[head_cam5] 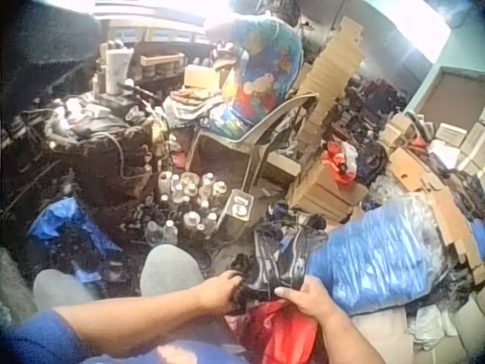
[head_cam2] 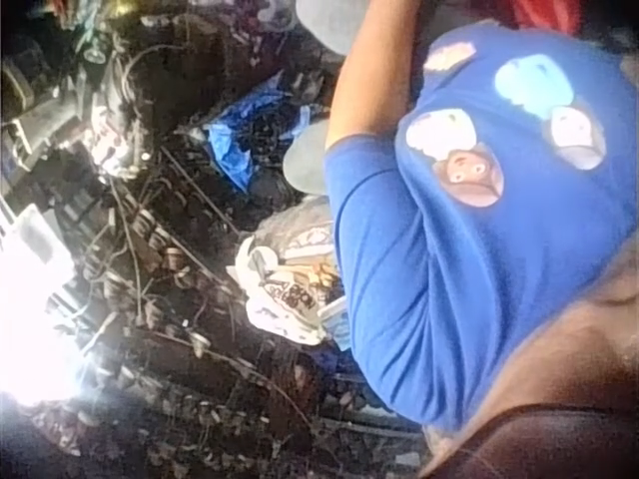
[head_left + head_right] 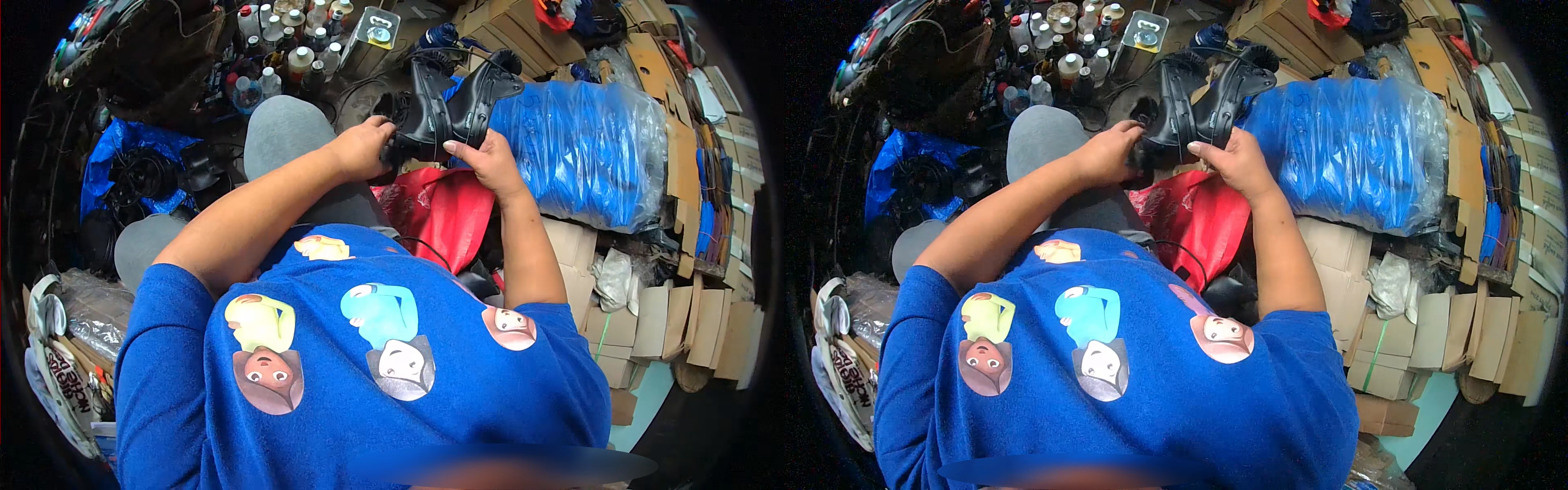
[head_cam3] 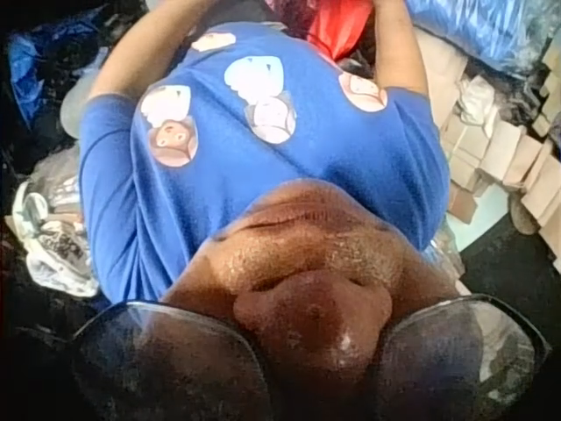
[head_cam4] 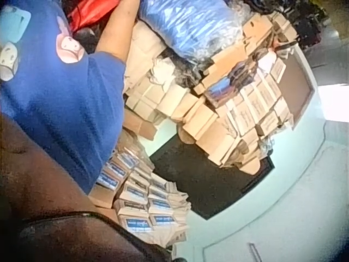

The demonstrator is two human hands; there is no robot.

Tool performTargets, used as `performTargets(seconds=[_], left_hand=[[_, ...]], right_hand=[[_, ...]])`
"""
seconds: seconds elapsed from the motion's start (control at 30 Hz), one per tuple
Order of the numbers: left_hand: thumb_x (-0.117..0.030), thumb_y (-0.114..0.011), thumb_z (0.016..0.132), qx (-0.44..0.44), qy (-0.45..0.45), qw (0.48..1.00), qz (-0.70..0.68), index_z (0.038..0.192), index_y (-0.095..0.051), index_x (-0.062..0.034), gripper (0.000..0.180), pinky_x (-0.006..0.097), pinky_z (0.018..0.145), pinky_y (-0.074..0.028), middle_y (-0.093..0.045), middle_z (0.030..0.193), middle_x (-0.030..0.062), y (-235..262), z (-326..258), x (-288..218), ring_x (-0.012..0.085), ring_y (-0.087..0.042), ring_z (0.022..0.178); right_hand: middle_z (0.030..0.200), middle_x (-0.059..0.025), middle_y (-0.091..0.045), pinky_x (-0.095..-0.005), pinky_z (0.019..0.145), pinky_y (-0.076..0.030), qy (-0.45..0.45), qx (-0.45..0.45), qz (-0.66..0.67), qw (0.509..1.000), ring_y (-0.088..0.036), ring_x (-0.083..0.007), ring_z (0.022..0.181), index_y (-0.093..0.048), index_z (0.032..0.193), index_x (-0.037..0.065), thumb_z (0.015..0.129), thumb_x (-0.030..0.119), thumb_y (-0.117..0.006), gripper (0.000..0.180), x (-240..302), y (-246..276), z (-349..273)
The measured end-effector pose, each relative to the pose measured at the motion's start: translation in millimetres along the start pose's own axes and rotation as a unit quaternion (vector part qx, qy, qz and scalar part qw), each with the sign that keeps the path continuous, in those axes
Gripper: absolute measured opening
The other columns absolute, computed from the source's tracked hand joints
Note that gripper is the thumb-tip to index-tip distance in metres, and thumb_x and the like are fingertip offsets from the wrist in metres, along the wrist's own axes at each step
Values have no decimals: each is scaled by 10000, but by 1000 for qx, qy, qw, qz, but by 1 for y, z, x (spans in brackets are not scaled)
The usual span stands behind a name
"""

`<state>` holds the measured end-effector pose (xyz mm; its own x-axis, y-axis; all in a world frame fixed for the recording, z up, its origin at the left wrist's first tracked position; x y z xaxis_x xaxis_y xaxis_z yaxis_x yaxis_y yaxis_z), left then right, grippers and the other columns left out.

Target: The recorder is assembling shoe components, inspecting finished shoes, and organizing them in a manufacturing workshop.

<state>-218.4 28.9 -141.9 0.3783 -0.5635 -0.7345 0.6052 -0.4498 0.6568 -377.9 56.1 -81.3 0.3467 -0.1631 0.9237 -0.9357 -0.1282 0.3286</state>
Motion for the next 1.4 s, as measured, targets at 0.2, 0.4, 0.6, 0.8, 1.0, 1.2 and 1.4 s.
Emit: performTargets(seconds=[0.2,0.4,0.6,0.8,1.0,1.2,1.4], left_hand=[[-388,-585,782,67,300,792,-528,1194,-488,-55,539,403,822,-421,-536,1161,128,0,-4,24,280,-528,1015],[-549,-595,752,35,311,753,-578,1115,-525,-62,611,433,792,-450,-580,1064,131,22,-6,-6,250,-599,873],[-446,-575,776,52,326,664,-670,1056,-557,-57,480,418,811,-487,-621,985,113,13,-23,-5,228,-602,908],[-349,-569,769,29,351,631,-691,1068,-543,-38,432,436,885,-441,-624,987,131,22,-48,8,241,-606,916],[-328,-558,777,5,369,606,-705,1066,-536,-23,421,439,876,-449,-632,960,135,21,-59,21,255,-621,888],[-357,-520,805,57,343,596,-723,1087,-538,-35,428,432,832,-481,-634,985,145,20,-62,26,253,-626,889],[-493,-427,836,145,317,589,-729,1136,-539,-75,527,426,715,-532,-638,988,138,23,-64,18,257,-629,883]], right_hand=[[706,9,-598,-223,534,-432,4,17,-9,1000,-537,-60,600,-608,878,20,759,93,-684,159,19,-6,1],[948,-41,-631,-240,766,-464,10,84,-52,995,-573,-96,854,-570,1056,-12,788,61,-646,288,43,-38,2],[971,-40,-607,-266,794,-468,18,142,-15,990,-556,-99,890,-518,1117,-21,805,96,-649,359,58,-57,5],[1060,-46,-573,-271,857,-435,-47,237,18,970,-528,-100,954,-484,1175,-16,858,68,-552,336,51,-77,2],[1085,-47,-565,-266,869,-420,-32,315,23,948,-511,-103,983,-476,1199,-11,856,68,-525,355,47,-100,9],[1073,-27,-580,-250,865,-409,-90,353,58,929,-528,-97,960,-475,1227,-6,855,134,-556,405,51,-103,15],[1024,-73,-619,-286,629,-542,-149,318,58,935,-630,-144,828,-420,1280,51,894,271,-517,455,59,-95,37]])
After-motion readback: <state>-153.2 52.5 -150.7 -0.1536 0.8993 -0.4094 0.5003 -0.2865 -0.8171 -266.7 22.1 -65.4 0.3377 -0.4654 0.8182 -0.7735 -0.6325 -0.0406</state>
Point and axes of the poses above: each hand's wrist, its own z-axis towards the middle knuckle, its own y-axis out of the back of the hand, x = y × z, the point moved 8 cm from there along z, towards the middle knuckle
